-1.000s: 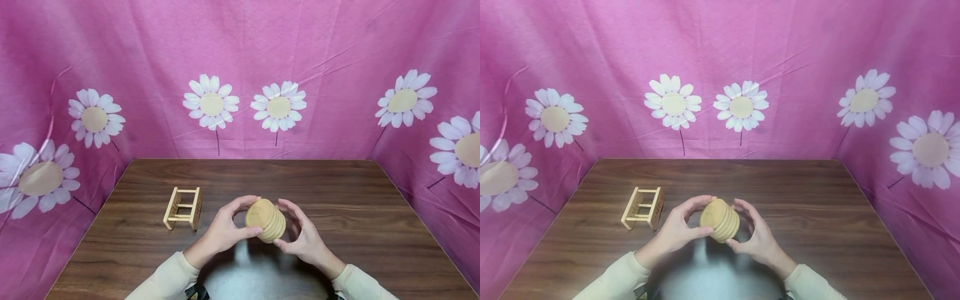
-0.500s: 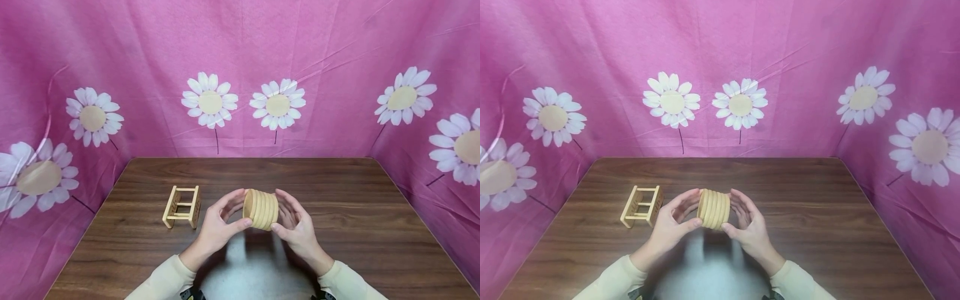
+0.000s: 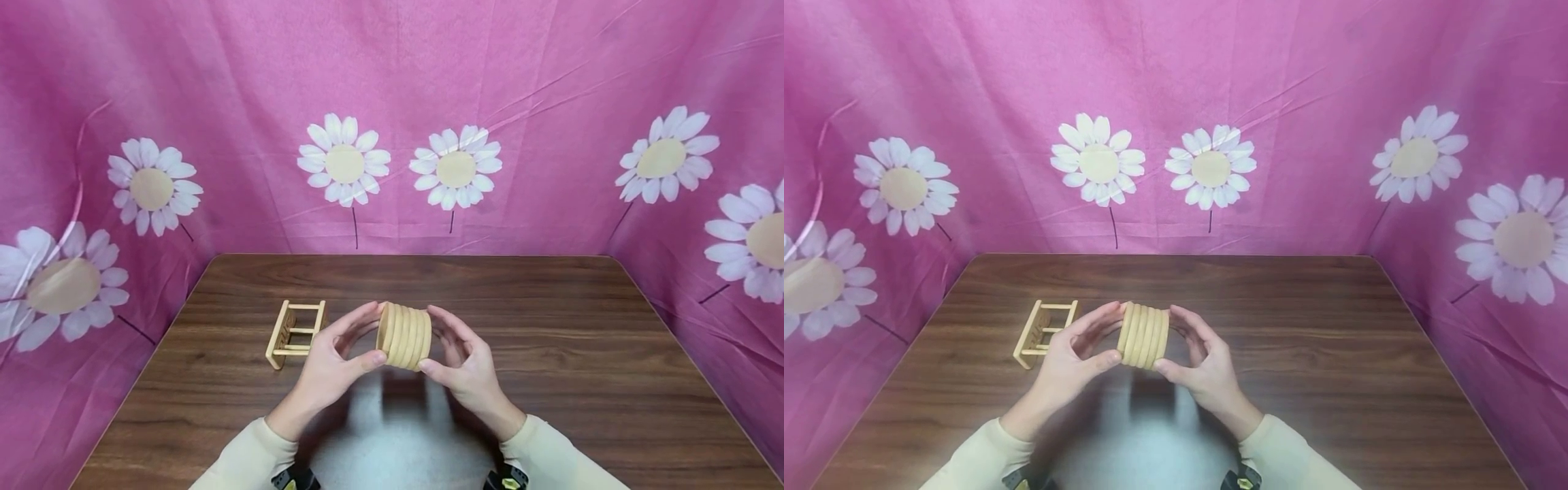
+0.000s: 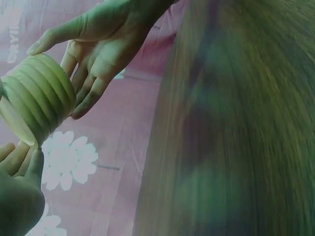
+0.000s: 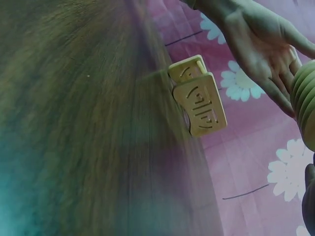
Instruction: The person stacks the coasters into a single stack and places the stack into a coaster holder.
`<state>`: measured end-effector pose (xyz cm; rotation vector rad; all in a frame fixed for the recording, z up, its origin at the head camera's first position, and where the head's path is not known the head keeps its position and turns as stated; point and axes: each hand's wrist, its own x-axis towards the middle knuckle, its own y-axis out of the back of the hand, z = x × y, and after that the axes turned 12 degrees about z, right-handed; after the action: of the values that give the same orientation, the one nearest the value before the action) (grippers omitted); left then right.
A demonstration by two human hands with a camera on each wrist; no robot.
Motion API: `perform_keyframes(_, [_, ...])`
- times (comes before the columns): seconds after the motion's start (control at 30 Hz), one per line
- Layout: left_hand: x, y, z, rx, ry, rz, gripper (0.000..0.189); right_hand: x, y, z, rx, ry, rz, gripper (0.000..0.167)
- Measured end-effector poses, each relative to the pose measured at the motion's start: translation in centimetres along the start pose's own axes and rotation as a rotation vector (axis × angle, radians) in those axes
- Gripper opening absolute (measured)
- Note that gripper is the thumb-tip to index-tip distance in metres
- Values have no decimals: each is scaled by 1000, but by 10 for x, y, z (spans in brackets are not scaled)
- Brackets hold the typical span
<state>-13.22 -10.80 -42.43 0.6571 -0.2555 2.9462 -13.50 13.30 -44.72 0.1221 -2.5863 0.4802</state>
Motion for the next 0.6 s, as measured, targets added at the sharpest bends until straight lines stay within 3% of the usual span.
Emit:
perform_keyframes(0.3, [-3, 25, 10, 43, 35, -21, 71, 8, -16, 8, -72, 47, -59, 71])
perform_keyframes(0.6, [-2, 60, 18, 144, 36, -44, 71, 17, -36, 13, -225, -51, -100, 71])
